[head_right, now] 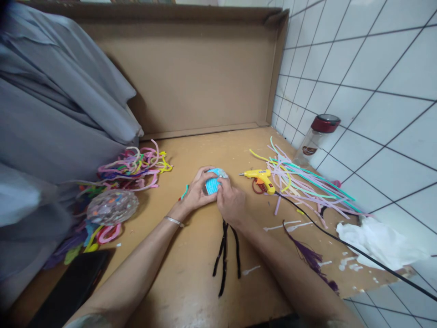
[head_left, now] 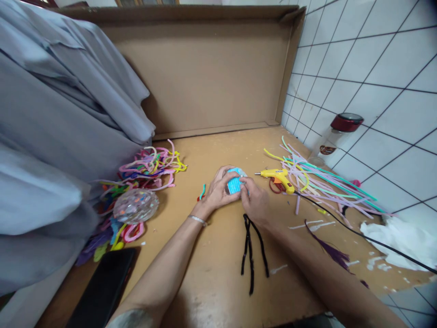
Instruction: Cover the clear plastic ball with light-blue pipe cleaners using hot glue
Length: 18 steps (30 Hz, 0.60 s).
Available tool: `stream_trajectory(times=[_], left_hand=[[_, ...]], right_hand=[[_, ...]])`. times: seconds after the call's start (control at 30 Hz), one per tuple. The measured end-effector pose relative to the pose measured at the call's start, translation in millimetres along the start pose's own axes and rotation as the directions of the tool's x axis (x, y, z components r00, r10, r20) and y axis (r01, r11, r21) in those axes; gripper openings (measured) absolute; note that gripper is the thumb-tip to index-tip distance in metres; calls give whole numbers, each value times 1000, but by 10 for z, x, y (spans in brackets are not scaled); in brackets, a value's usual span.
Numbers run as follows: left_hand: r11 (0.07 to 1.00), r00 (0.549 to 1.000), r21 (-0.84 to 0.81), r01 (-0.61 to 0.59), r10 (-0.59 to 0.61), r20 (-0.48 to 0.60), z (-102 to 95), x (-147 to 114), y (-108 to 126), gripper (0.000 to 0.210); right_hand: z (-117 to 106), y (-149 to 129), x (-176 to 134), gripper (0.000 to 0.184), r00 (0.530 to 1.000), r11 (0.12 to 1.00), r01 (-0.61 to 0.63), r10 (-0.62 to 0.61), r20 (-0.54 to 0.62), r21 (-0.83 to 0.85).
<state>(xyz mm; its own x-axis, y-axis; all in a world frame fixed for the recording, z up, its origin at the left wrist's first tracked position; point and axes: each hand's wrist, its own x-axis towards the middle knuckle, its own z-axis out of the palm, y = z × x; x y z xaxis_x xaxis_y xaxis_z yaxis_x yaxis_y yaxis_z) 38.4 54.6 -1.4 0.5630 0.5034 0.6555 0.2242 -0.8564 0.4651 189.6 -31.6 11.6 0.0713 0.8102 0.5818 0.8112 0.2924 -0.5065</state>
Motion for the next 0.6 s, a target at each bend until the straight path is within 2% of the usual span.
stream_trajectory(times=[0.6], left_hand=[[999,999,19,42,-43,25,-4,5,30,44]], right_hand=[[-3,-12,4,29,999,999,-39,39,2,20]])
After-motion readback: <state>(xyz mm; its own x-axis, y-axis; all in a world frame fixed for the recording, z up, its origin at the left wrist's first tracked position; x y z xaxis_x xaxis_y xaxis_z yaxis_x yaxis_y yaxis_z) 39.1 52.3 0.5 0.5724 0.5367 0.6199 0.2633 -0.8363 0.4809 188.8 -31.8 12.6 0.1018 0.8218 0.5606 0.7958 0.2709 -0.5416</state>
